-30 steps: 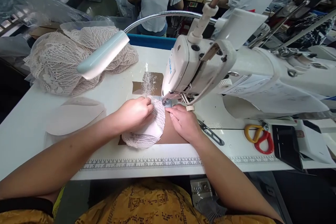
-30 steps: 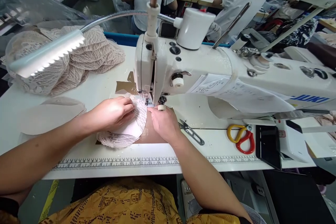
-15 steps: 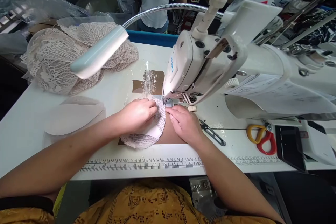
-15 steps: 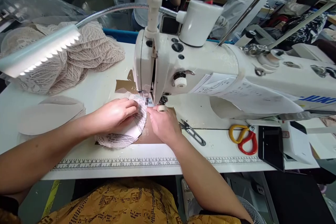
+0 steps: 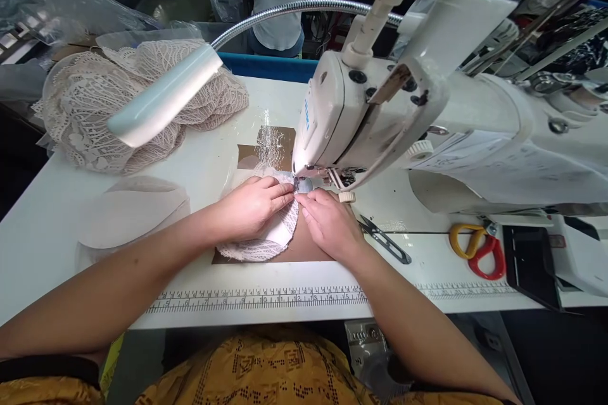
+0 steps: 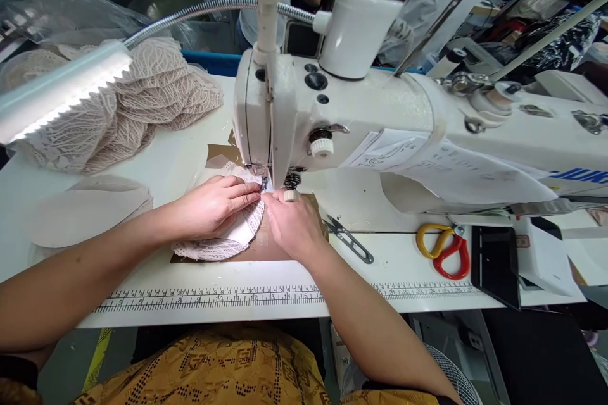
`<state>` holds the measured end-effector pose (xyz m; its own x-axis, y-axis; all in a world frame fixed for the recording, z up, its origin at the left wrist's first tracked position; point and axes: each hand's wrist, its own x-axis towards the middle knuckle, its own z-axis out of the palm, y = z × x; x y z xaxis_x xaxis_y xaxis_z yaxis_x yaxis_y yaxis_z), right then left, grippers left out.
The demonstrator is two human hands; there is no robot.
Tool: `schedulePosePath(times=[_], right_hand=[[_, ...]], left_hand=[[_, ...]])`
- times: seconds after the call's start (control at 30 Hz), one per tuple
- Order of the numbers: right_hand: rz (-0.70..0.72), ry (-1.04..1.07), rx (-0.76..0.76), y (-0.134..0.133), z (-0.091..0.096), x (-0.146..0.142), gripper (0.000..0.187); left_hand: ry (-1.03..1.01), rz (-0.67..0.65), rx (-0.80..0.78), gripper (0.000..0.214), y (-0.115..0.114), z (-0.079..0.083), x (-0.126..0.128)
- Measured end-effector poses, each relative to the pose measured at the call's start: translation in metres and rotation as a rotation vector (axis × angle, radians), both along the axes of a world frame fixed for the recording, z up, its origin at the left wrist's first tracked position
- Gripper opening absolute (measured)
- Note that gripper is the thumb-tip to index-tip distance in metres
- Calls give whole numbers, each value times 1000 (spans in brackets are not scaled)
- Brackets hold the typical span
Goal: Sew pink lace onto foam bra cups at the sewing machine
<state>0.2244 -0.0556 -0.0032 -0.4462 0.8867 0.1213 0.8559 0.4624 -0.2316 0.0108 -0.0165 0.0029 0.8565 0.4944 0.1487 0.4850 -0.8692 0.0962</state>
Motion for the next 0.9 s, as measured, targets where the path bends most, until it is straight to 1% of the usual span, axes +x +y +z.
schedulePosePath(times=[0.17,0.3,0.53,0.67,0.8,0.9], right_hand=[[-12,-42,10,0,0,-3,37],[-13,-62,11,0,0,-4,39],[-14,-34,15,1,-3,-3,39],[-15,-29,23,0,-2,-3,39],[3,-7,42,-2,-2,-1,38],[27,-3,58,-3,-2,1,34]], left_hand=[[27,-32,25,44,5,-1,-1],[5,-47,20,43,8,-2,-2],[-37,-60,-17,37,22,-2,-4],[-34,-48,-11,36,30,-3,-4],[-49,-20,11,35,27,-2,-5],[-84,-46,-25,32,18,1,-5]])
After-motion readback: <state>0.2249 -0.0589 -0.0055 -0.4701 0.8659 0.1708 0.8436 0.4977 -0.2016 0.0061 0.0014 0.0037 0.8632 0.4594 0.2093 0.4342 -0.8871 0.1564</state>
